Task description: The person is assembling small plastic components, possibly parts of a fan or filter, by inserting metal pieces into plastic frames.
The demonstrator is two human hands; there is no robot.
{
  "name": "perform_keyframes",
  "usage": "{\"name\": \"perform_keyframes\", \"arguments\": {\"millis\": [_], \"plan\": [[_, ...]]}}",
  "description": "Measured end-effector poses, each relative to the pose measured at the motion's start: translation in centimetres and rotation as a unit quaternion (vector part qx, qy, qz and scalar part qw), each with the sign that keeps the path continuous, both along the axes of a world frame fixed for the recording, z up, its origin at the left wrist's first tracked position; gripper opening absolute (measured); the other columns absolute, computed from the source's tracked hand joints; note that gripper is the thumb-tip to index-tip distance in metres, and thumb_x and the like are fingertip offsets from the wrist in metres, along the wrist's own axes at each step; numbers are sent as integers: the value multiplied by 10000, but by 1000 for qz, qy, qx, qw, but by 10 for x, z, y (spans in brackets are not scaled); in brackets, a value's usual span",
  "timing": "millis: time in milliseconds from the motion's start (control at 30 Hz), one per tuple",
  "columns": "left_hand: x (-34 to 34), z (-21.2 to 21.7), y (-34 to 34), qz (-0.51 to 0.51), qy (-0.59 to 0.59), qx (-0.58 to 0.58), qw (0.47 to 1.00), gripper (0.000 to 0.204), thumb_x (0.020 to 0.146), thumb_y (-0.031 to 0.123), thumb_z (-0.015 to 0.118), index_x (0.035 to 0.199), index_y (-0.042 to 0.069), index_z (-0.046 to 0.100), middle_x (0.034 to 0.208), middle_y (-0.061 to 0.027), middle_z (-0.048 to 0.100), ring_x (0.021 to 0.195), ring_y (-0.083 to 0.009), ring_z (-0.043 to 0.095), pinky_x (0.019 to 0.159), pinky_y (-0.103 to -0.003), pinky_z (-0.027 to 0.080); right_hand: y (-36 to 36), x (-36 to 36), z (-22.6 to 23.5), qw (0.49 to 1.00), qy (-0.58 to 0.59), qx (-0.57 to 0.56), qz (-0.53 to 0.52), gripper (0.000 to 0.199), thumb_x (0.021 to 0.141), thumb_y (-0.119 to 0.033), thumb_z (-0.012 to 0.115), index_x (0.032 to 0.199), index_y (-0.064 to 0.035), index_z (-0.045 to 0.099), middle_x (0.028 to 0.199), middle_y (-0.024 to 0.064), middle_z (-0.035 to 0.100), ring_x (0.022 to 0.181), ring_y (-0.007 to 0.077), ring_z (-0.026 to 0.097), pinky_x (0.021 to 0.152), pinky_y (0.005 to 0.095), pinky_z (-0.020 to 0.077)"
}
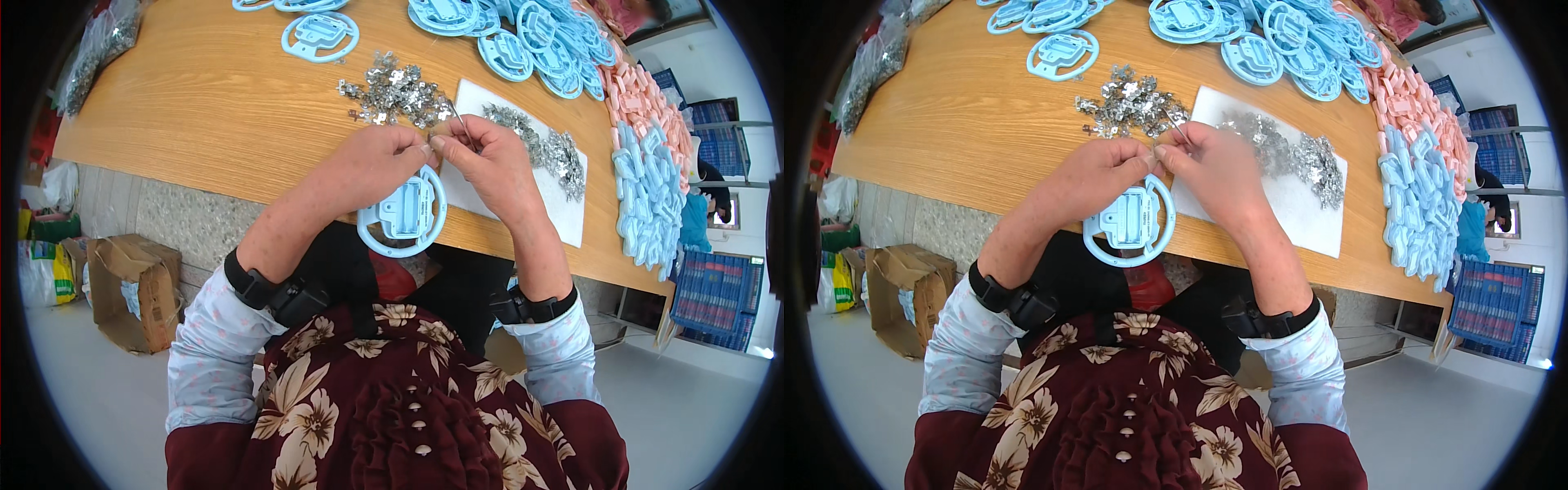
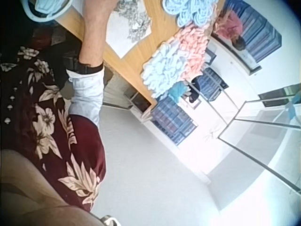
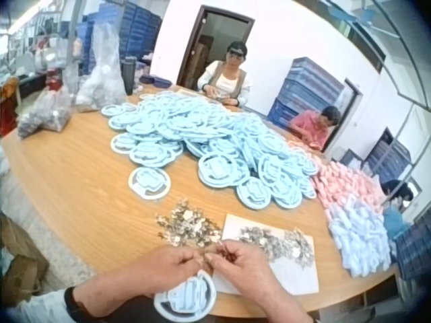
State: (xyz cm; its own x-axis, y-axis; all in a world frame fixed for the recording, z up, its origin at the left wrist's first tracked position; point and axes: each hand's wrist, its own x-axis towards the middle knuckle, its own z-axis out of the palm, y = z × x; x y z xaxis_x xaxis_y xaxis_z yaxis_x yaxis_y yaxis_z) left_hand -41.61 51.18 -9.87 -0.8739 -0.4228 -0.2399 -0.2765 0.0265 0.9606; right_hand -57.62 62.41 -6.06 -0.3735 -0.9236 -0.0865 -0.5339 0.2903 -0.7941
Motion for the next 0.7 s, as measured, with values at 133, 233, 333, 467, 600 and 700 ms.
{"name": "perform_keyframes", "arguments": {"millis": [133, 233, 333, 467, 600, 700], "plan": [[5, 2, 0, 24, 26, 82, 996, 261, 984, 233, 550, 1023, 16, 690, 824, -13, 676, 697, -76, 624, 637, -249, 510, 1, 9, 11, 999, 11, -22, -20, 262, 850, -229, 697, 998, -13, 688, 825, 111, 697, 738, 220, 648, 707, 326, 499], [7, -2, -5, 43, 57, 202, 977, 265, 993, 243, 556, 1036, 17, 687, 846, -14, 680, 682, -81, 624, 636, -240, 517, 3, 14, 16, 992, 123, -40, -6, 256, 849, -217, 692, 1003, -13, 689, 860, 111, 703, 784, 238, 664, 733, 337, 508], [12, 10, -5, 28, 57, 264, 962, 255, 991, 260, 575, 1018, 28, 676, 855, -5, 671, 691, -78, 627, 637, -225, 523, 8, 18, 19, 987, 153, -39, 14, 249, 852, -206, 689, 1019, -21, 692, 907, 121, 705, 843, 261, 672, 767, 351, 514], [14, 7, -6, 14, 82, 293, 952, 231, 990, 271, 585, 1013, 50, 645, 851, 8, 649, 717, -59, 627, 641, -216, 529, 15, 16, 9, 990, 104, -91, 31, 247, 863, -191, 703, 1029, -10, 683, 929, 112, 702, 867, 227, 668, 772, 335, 511], [13, 10, 2, 49, 103, 308, 944, 220, 990, 271, 593, 1034, 57, 620, 857, 17, 643, 728, -46, 621, 634, -216, 520, 18, 17, 2, 984, -114, -129, -36, 220, 884, -154, 715, 1023, 8, 662, 870, 34, 657, 801, 112, 596, 708, 265, 471], [12, 9, 10, 76, 127, 263, 953, 212, 997, 260, 585, 1043, 55, 612, 865, 22, 643, 736, -34, 609, 639, -207, 505, 21, 20, 7, 985, -135, -100, -42, 155, 906, -98, 705, 1020, -4, 658, 798, -46, 609, 695, 20, 517, 613, 182, 405]]}}
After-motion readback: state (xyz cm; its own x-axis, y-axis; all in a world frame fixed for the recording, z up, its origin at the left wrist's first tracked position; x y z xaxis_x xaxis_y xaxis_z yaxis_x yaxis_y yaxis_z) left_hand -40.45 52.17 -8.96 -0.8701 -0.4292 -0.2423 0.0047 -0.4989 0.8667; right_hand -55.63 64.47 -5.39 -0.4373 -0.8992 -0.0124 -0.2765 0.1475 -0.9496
